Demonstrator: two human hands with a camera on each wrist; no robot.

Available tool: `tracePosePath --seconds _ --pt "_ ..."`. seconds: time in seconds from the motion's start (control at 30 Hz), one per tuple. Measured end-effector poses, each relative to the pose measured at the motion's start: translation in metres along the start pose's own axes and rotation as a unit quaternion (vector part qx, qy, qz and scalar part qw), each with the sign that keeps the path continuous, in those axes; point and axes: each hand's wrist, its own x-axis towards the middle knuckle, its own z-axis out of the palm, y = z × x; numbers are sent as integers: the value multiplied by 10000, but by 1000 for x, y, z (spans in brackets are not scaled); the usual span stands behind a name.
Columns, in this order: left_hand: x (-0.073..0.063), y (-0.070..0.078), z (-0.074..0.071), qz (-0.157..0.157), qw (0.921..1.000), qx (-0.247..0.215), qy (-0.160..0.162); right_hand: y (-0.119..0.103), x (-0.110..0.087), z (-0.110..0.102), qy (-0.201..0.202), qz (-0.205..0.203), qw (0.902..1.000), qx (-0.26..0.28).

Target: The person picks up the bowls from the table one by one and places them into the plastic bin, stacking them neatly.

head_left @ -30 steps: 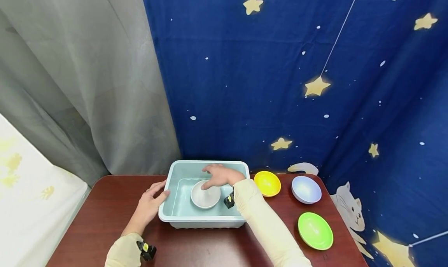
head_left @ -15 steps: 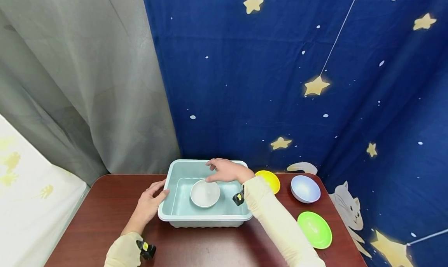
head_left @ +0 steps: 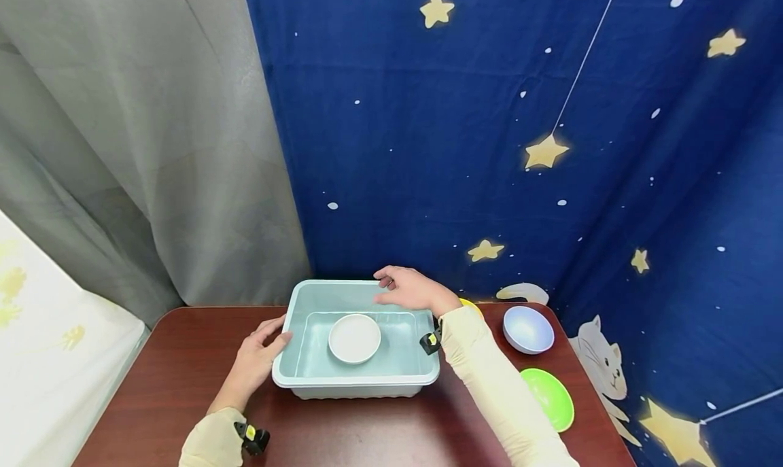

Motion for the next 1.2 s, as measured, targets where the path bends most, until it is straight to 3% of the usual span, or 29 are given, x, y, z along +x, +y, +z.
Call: tracePosePath --seconds 0.27,0.53,0.8,1.2 --pt "1 0 3 50 10000 14 22 22 -12 -11 705 160 9973 121" --pt "2 1 3 44 10000 -2 16 42 -28 -21 1046 447 9934 132" --pt "5 2 0 -21 10000 -10 -54 50 -39 -27 1758 613 9824 125" --pt "2 -2 1 -36 10000 -30 -27 69 -49 -31 1940 920 9765 203"
